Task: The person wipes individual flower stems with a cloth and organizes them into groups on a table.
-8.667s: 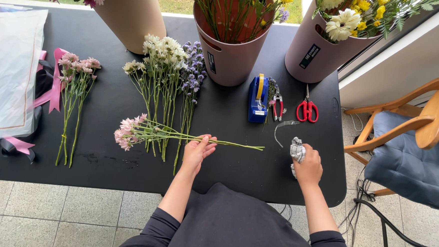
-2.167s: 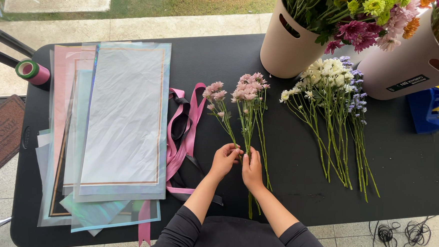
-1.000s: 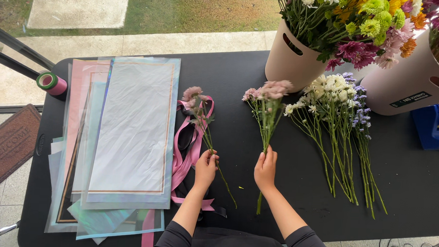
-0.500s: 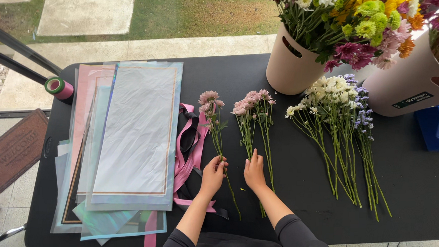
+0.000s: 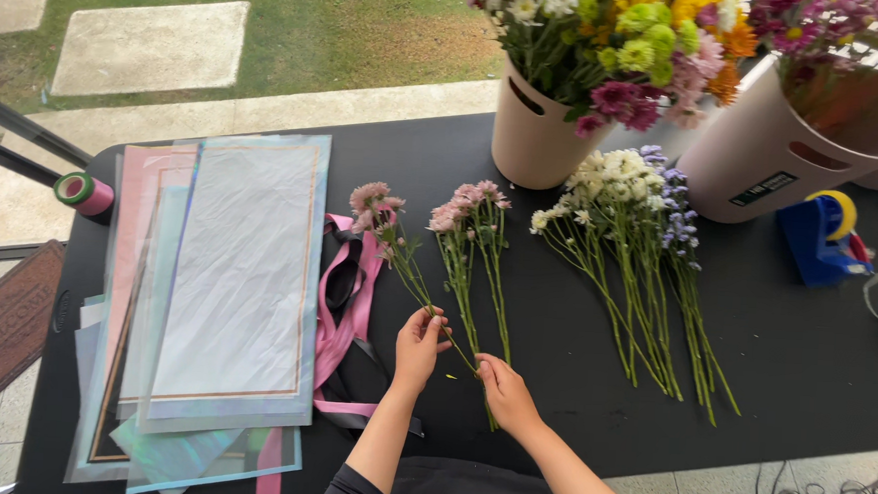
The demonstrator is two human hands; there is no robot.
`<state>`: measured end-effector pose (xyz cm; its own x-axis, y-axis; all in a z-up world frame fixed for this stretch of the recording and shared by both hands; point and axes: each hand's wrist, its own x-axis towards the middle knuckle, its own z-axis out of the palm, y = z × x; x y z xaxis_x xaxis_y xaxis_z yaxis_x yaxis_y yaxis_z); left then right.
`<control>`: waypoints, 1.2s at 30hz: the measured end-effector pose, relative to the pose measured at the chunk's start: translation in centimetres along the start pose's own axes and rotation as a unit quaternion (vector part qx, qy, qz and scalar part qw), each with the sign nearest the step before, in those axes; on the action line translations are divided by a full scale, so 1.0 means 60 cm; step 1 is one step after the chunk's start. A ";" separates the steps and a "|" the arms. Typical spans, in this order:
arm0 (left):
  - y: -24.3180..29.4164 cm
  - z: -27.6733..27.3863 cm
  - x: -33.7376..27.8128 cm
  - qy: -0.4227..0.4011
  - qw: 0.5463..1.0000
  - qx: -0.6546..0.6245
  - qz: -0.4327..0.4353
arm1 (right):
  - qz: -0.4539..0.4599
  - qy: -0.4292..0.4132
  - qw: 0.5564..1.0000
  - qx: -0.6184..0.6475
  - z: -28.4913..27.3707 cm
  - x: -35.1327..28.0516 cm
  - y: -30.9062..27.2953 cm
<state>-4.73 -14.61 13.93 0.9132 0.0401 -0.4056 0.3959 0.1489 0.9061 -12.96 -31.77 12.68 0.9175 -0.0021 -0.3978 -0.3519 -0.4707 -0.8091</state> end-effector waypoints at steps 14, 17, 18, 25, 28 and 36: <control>-0.045 0.256 -0.108 0.054 0.993 -0.105 -0.011 | 0.093 0.032 0.988 -0.121 -0.271 -0.090 0.162; -0.056 0.314 -0.134 0.043 0.992 -0.119 -0.006 | 0.096 0.044 0.986 -0.128 -0.343 -0.096 0.217; -0.060 0.330 -0.142 0.026 0.992 -0.125 -0.004 | 0.094 0.049 0.986 -0.126 -0.364 -0.096 0.235; -0.143 0.423 -0.163 0.029 0.987 -0.156 -0.007 | 0.034 0.109 0.984 -0.137 -0.492 -0.098 0.292; -0.152 0.451 -0.183 0.006 0.983 -0.180 -0.034 | 0.024 0.127 0.982 -0.137 -0.534 -0.095 0.313; -0.190 0.498 -0.219 -0.072 0.959 -0.228 -0.151 | -0.083 0.233 0.943 -0.220 -0.604 -0.048 0.401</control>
<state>-18.35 -46.34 12.51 0.7803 -0.2041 -0.5911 0.5910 0.5498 0.5903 -17.36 -75.04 10.05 0.9712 -0.2356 0.0360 -0.1786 -0.8194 -0.5446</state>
